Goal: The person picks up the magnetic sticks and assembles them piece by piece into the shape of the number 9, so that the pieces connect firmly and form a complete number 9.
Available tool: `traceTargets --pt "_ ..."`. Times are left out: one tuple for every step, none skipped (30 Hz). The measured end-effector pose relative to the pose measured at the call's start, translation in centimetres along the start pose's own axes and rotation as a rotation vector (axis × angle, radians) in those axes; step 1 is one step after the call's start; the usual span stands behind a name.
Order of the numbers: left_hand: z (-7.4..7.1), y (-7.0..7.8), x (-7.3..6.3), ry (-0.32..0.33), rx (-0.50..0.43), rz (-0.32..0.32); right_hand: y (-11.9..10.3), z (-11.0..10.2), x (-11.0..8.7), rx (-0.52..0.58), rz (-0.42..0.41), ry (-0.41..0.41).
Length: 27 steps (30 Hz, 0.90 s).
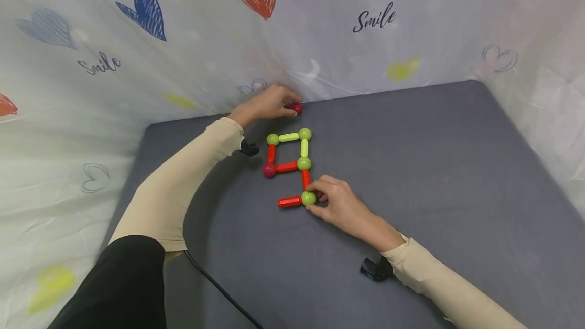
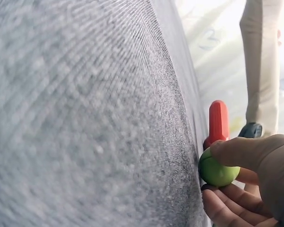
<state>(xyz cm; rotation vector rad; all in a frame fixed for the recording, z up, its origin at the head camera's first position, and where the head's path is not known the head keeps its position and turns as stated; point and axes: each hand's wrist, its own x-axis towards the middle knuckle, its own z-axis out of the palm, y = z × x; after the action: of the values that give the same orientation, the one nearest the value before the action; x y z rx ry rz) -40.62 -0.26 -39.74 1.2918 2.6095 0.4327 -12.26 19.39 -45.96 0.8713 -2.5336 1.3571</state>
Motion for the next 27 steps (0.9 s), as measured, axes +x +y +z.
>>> traceTargets --pt "0.2 0.1 0.2 0.009 0.019 0.015 0.0 0.0 0.0 0.002 -0.001 0.004" --pt "0.3 0.1 0.3 0.009 0.033 0.019 -0.1 0.1 0.0 0.005 -0.001 0.007" --pt "0.4 0.2 0.3 0.006 0.054 0.02 -0.1 0.1 0.0 0.006 -0.002 0.006" --pt "0.5 0.2 0.4 -0.001 0.076 0.019 -0.1 0.1 0.0 0.007 -0.004 0.005" --pt "0.6 0.2 0.4 -0.006 0.088 0.014 -0.1 0.1 0.0 0.007 -0.003 0.003" --pt "0.6 0.2 0.3 -0.011 0.098 0.007 0.0 0.2 0.0 0.005 -0.002 0.0" --pt "0.7 0.1 0.3 -0.011 0.104 -0.001 0.0 0.2 0.1 0.004 0.0 -0.001" --pt "0.6 0.1 0.2 -0.009 0.104 -0.012 0.0 0.2 0.1 0.004 0.003 -0.002" --pt "0.6 0.0 0.1 0.001 0.098 -0.022 0.1 0.1 0.1 0.001 0.006 -0.001" --pt "0.5 -0.1 -0.1 0.012 0.09 -0.032 0.2 0.1 0.1 -0.002 0.009 0.001" --pt "0.4 -0.1 -0.3 0.025 0.075 -0.046 0.2 0.0 0.1 -0.005 0.013 0.002" --pt "0.3 -0.2 -0.6 0.038 0.061 -0.063 0.3 0.0 0.0 -0.01 0.016 0.005" --pt "-0.1 -0.2 -1.3 0.057 0.04 -0.088 0.2 -0.1 0.1 -0.013 0.015 0.003" --pt "-0.5 -0.3 -2.1 0.078 0.017 -0.111 0.1 -0.1 0.2 -0.019 0.013 0.001" --pt "-0.8 -0.4 -3.0 0.104 -0.005 -0.133 0.0 -0.1 0.3 -0.024 0.011 -0.001" --pt "-1.2 -0.4 -3.9 0.126 -0.03 -0.154 -0.1 -0.1 0.3 -0.028 0.012 -0.004" --pt "-1.5 -0.5 -4.9 0.148 -0.056 -0.178 -0.1 -0.2 0.4 -0.032 0.013 -0.008" --pt "-1.7 -0.5 -6.0 0.171 -0.082 -0.198 -0.2 -0.1 0.4 -0.035 0.016 -0.012" --pt "-1.9 -0.5 -7.1 0.193 -0.11 -0.214 -0.2 -0.1 0.4 -0.036 0.019 -0.015" --pt "-1.9 -0.6 -8.3 0.213 -0.13 -0.228 -0.3 -0.2 0.4 -0.04 0.023 -0.018" --pt "-1.9 -0.7 -9.4 0.231 -0.154 -0.242 -0.3 -0.2 0.4 -0.044 0.026 -0.022" --pt "-1.8 -0.7 -10.7 0.25 -0.177 -0.251 -0.4 -0.2 0.4 -0.049 0.03 -0.025" --pt "-1.6 -0.8 -11.9 0.268 -0.199 -0.258 -0.4 -0.2 0.5 -0.053 0.032 -0.027" --pt "-1.4 -0.8 -13.1 0.288 -0.222 -0.265 -0.5 -0.3 0.5 -0.059 0.034 -0.028" --pt "-1.2 -0.8 -14.3 0.314 -0.24 -0.268 -0.6 -0.3 0.6 -0.068 0.035 -0.028" --pt "-0.9 -0.6 -15.5 0.34 -0.249 -0.27 -0.6 -0.3 0.6 -0.074 0.036 -0.028" --pt "-0.6 -0.4 -16.7 0.369 -0.26 -0.273 -0.7 -0.3 0.7 -0.08 0.037 -0.026"
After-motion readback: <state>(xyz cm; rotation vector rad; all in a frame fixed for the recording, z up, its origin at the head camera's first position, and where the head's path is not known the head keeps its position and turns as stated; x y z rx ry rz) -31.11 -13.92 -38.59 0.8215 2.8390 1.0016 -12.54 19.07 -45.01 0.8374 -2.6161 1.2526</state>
